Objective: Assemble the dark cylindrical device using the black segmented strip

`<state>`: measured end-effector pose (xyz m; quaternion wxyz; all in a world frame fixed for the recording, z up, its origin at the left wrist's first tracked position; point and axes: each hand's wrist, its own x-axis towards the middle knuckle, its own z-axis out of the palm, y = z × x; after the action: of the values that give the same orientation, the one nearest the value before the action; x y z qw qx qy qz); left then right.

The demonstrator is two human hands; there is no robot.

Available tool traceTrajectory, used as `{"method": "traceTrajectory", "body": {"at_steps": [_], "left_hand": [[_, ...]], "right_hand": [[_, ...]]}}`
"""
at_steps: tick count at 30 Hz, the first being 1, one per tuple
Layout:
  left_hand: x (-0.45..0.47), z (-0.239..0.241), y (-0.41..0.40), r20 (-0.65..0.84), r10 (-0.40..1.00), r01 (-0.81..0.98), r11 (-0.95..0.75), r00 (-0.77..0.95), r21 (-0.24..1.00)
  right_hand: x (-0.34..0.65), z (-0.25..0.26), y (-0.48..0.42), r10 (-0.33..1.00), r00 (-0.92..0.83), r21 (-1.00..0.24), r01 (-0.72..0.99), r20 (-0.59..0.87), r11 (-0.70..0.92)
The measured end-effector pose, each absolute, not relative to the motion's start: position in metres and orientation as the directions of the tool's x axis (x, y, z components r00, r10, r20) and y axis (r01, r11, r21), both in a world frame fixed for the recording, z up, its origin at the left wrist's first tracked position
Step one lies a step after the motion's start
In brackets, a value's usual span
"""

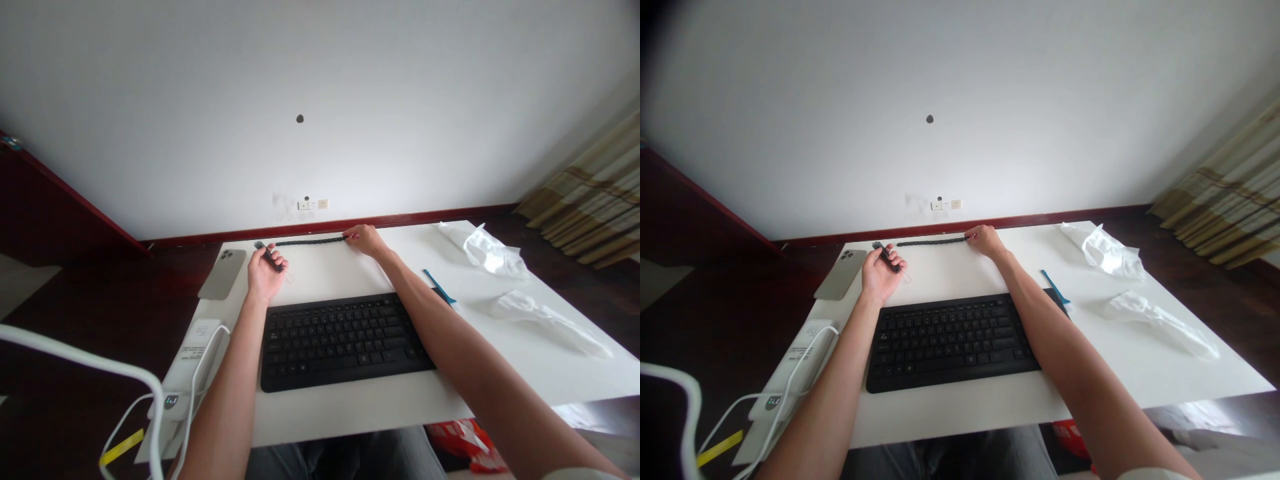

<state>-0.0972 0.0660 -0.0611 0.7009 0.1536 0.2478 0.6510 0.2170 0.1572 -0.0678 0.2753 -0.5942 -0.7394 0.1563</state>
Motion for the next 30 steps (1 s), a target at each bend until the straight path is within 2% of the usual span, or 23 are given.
{"method": "traceTrajectory", "body": {"at_steps": [30], "left_hand": [[-0.0981, -0.0594, 0.0657, -0.158, 0.986, -0.851, 0.121, 0.046, 0.511]], "right_hand": [[0.2184, -0.0659, 0.1524, 0.954, -0.158, -0.561, 0.779, 0.256, 0.28]]}}
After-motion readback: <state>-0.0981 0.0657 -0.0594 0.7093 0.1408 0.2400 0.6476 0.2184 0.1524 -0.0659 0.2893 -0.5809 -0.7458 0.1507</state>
